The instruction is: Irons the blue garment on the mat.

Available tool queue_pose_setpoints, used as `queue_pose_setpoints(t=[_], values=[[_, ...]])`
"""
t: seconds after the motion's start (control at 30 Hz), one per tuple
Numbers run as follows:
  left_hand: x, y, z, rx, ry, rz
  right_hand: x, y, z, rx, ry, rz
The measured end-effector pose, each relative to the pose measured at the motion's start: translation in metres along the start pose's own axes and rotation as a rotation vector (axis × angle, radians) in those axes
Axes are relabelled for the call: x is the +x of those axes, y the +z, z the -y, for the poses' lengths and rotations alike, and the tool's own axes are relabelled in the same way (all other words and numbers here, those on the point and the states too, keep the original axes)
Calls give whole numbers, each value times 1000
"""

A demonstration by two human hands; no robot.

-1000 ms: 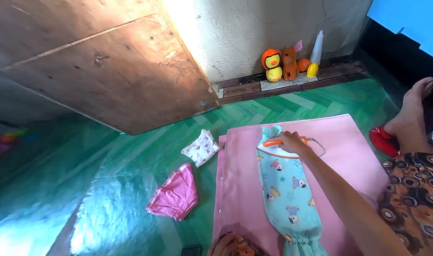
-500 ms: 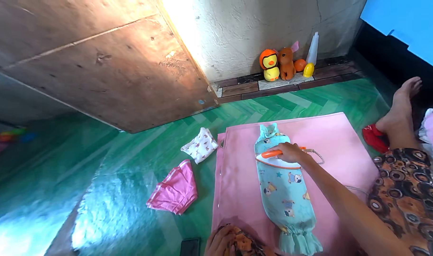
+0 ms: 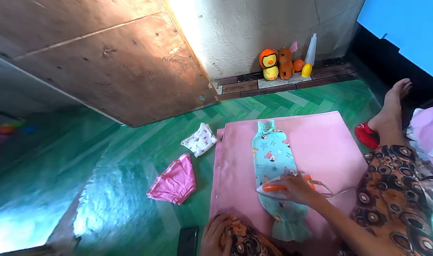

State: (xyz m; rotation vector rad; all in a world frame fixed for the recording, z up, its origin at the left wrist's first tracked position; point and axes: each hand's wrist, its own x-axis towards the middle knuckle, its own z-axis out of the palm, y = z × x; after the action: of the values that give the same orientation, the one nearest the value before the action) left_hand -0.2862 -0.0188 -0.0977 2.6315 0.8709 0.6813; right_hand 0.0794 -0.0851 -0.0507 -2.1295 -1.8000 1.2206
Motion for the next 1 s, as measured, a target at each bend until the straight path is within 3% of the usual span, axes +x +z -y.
queue_pose_setpoints(t=[0.47,0.77,1.0], values=[[0,2,1,13,3,-3,-41,39,4,-41,-16,1],[-2,3,3,4,2,-2,-28,57,-9,-155,-89,-279],[0,1,0,-1,-7,1,10,17,-15,-123,-38,-354]])
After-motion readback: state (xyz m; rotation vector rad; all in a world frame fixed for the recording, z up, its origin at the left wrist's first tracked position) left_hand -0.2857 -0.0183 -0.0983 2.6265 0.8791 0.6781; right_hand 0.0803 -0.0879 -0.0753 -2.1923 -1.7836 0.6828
